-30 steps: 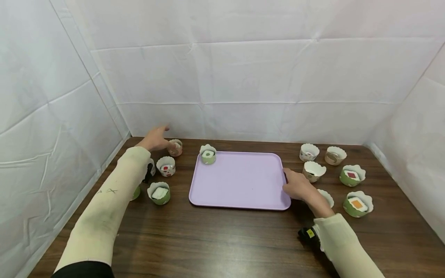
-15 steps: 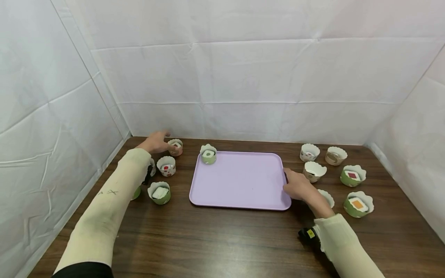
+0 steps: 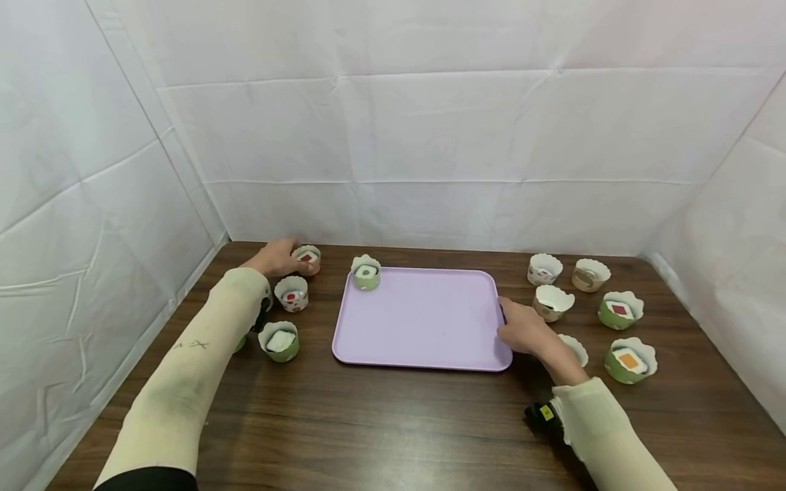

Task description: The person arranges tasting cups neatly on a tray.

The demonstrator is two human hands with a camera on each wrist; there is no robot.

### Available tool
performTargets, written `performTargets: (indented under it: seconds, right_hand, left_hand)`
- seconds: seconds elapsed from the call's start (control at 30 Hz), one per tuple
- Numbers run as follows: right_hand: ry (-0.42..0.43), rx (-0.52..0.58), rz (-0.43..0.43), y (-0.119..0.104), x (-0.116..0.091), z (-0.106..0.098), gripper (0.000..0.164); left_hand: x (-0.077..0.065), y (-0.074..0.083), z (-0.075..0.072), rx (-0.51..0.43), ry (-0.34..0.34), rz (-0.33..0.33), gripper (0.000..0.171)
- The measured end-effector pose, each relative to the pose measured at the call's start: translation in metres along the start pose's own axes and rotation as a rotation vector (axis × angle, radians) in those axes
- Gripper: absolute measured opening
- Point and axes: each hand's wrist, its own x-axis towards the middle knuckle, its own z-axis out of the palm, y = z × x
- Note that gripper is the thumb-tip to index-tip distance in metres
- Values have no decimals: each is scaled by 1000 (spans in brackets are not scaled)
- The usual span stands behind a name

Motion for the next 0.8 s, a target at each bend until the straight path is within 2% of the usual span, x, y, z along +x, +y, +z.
performTargets:
  seconds: [0.07, 0.3, 0.6, 0.8]
  right_hand:
    - [-1, -1, 1, 0, 0, 0, 69]
    - [7, -5, -3, 1, 0, 0, 69]
    - [16, -8, -18, 1, 2, 1, 70]
    - [15, -14, -23, 1, 3, 2, 69]
  left_hand:
    - [0, 1, 0, 0, -5, 2, 73]
    - [1, 2, 1, 5, -6, 19, 66]
    - [-2, 2, -2, 6, -13, -10, 63]
    - [-2, 1, -2, 13, -9, -18, 55]
